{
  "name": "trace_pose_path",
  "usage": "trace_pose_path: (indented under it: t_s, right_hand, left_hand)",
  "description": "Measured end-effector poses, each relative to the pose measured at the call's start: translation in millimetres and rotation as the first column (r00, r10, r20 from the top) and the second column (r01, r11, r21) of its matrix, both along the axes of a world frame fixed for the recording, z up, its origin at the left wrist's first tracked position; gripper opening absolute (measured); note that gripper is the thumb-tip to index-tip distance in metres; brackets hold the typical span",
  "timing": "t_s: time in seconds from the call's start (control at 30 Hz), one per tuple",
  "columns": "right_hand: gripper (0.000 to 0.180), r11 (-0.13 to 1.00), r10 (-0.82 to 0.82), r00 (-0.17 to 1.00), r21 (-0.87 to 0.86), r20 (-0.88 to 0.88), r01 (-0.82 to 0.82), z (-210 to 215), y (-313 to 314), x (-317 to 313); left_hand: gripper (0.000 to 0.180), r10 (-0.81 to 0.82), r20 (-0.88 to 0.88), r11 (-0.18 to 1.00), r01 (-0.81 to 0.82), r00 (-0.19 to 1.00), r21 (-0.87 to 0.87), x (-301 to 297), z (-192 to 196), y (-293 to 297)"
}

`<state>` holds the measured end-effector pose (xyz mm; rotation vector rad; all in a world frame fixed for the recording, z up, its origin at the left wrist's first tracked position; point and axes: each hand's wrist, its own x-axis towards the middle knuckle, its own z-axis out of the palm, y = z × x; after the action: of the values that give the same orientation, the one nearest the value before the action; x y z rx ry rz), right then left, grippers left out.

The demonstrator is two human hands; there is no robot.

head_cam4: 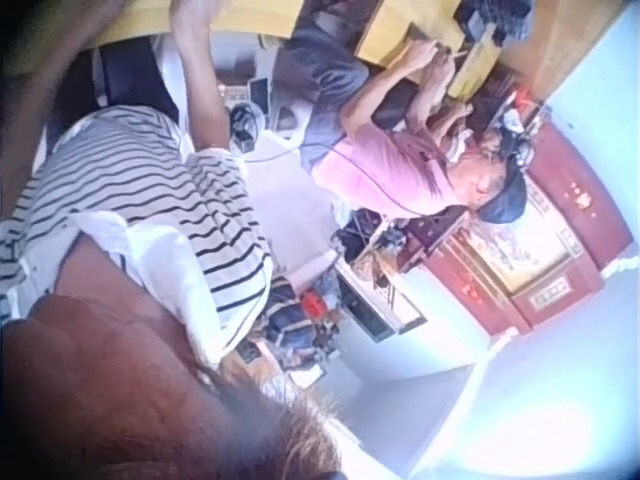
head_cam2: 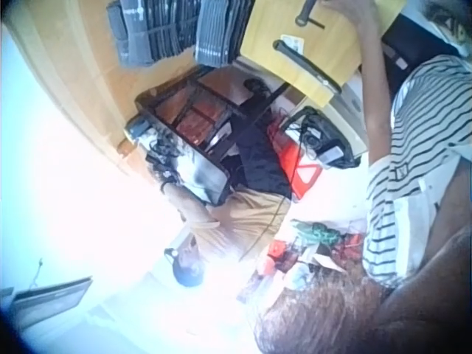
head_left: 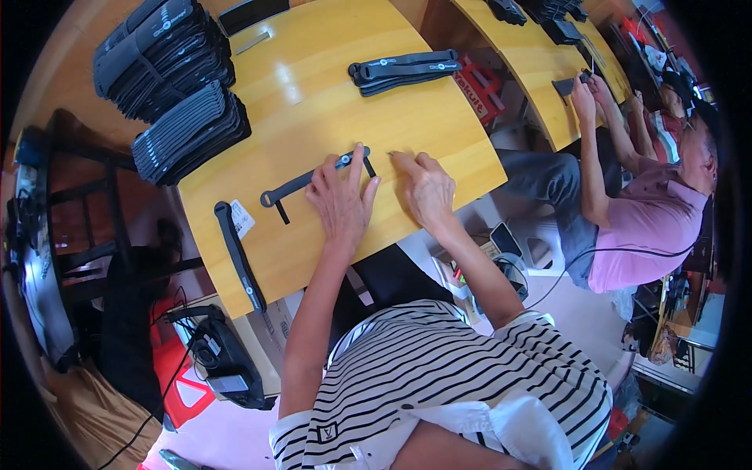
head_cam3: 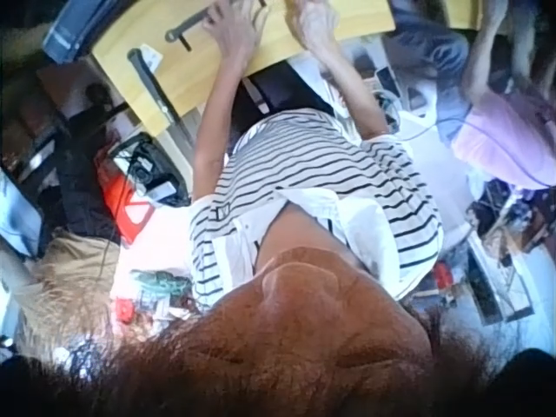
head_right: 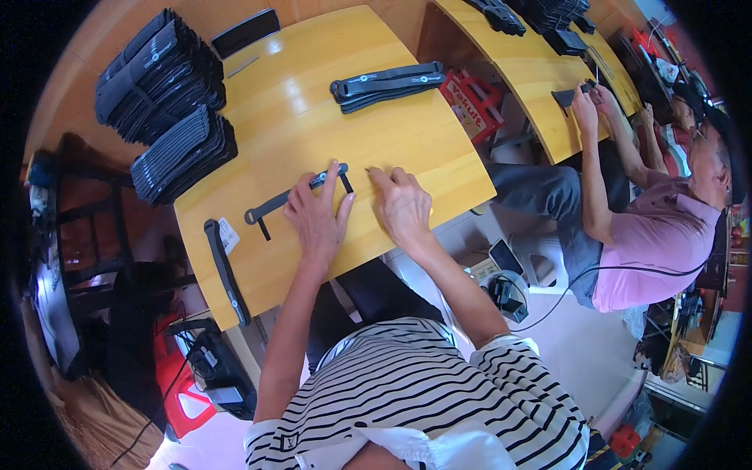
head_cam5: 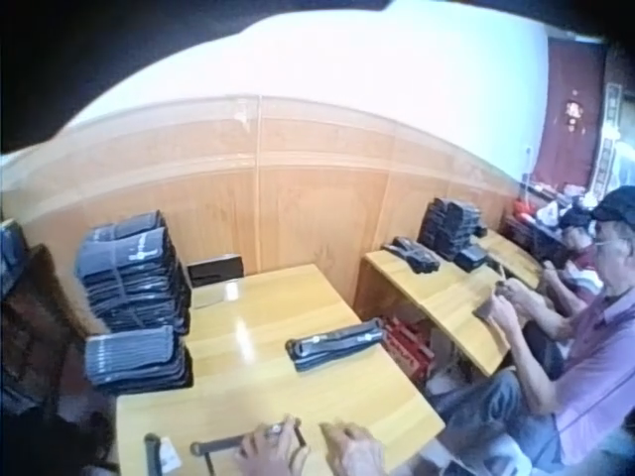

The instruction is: Attaching hardware and handles to leather bag components using tools.

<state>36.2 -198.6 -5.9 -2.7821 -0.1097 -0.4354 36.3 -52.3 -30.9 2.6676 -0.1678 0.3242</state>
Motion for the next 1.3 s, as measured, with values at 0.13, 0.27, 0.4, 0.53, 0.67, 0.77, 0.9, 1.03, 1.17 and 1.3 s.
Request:
trace_pose_path:
  t_s: [0.13, 0.27, 0.4, 0.53, 0.67, 0.77, 0.9, 1.03, 1.17, 1.3]
  right_hand:
    - [0.031, 0.995, -0.048, 0.998, 0.088, -0.031, 0.05, 2.9, -3.2, -8.7]
    - [0.027, 0.973, -0.037, 0.995, 0.222, -0.094, 0.057, 9.0, -7.1, -0.2]
    - [0.019, 0.961, 0.181, 0.983, 0.207, 0.023, -0.182, 21.8, 10.2, 56.1]
    - [0.01, 0.941, 0.336, 0.941, 0.031, 0.047, -0.338, 32.2, 65.5, 155.6]
    - [0.008, 0.924, 0.382, 0.923, 0.005, 0.034, -0.383, 1.7, 116.3, 263.8]
    - [0.01, 0.925, 0.38, 0.925, -0.018, -0.007, -0.38, -23.9, 151.3, 324.4]
    - [0.018, 0.906, 0.422, 0.907, -0.03, 0.007, -0.421, -45.1, 177.3, 375.0]
    - [0.019, 0.933, 0.329, 0.939, -0.121, -0.102, -0.34, -49.5, 187.8, 405.7]
    - [0.018, 0.954, 0.274, 0.949, -0.081, -0.159, -0.289, -14.2, 185.6, 375.7]
    - [0.016, 0.863, 0.463, 0.879, 0.283, -0.109, -0.42, 46.4, 121.2, 269.5]
  left_hand:
    - [0.048, 0.044, 0.119, 0.96, -0.009, 0.992, -0.281, -12.4, 11.2, 18.1]
    - [0.04, 0.152, 0.101, 0.885, -0.089, 0.983, -0.457, -48.1, 19.5, 43.7]
    - [0.028, 0.135, -0.088, 0.84, -0.161, 0.987, -0.519, -86.6, 8.6, 62.7]
    - [0.022, 0.156, -0.005, 0.906, -0.145, 0.988, -0.398, -95.3, -15.5, 65.3]
    - [0.016, 0.195, 0.072, 0.956, -0.173, 0.978, -0.237, -91.4, -15.3, 56.4]
    - [0.017, 0.199, 0.098, 0.976, -0.189, 0.975, -0.11, -92.0, -16.1, 55.5]
    - [0.022, 0.2, 0.07, 0.979, -0.195, 0.977, -0.063, -87.8, -16.5, 55.2]
    - [0.021, 0.192, 0.034, 0.981, -0.191, 0.981, -0.034, -84.1, -17.2, 55.5]
    - [0.018, 0.213, 0.079, 0.977, -0.21, 0.974, -0.044, -80.9, -19.1, 55.8]
    - [0.019, 0.183, 0.04, 0.98, -0.18, 0.982, -0.085, -82.5, -18.7, 54.3]
